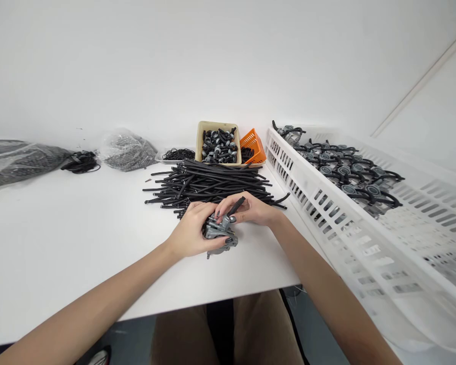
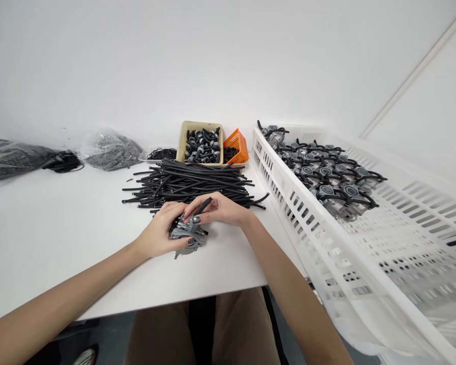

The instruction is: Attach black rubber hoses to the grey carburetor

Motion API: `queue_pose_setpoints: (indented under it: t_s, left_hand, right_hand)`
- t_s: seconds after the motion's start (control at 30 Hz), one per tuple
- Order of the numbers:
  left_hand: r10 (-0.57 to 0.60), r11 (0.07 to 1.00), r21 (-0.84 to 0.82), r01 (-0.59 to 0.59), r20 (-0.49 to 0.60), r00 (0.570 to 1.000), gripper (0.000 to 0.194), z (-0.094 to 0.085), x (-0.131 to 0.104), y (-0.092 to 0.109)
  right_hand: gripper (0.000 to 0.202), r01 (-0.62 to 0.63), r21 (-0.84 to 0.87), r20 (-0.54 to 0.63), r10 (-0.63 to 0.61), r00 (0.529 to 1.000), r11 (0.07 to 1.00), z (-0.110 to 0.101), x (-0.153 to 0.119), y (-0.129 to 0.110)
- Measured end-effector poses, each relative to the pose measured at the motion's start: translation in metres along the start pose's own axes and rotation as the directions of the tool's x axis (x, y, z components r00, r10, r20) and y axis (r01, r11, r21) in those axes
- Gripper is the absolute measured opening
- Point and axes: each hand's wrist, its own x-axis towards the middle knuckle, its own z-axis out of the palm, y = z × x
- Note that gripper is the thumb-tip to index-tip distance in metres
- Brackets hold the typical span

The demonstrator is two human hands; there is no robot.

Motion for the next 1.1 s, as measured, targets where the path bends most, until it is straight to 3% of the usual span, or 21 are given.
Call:
queue_pose_setpoints:
  t_s: [0.33,0.6,0.8,0.93,1.1]
  left_hand:
    - [-0.015,0.999,-0.036,0.016,0.029,0.999,0.032,0.001,0.0,-0.005]
    - [0.003,0.999,-0.039,-0.001,0.031,1.0,0.046,0.001,0.0,-0.006]
    - [0.01,1.0,-0.026,-0.009,0.032,0.999,0.042,0.001,0.001,-0.006]
    - [0.012,1.0,-0.01,-0.012,0.021,1.0,0.041,0.001,0.001,-0.007]
    - [0.012,1.0,0.008,-0.012,0.01,1.0,0.05,0.001,0.0,-0.006]
  right_hand:
    - [0.036,0.058,0.125,0.011,-0.06,0.998,0.99,0.001,0.001,0.0]
    - [0.015,0.081,0.057,-0.038,-0.079,0.996,0.995,0.001,0.002,0.001]
    - [0.019,0.103,0.061,-0.041,-0.101,0.994,0.993,0.001,0.002,0.003]
    - [0.031,0.062,0.057,0.01,-0.062,0.998,0.996,-0.007,-0.004,-0.001]
    - [0.025,0.131,-0.026,-0.073,-0.132,0.988,0.991,-0.014,-0.007,-0.005]
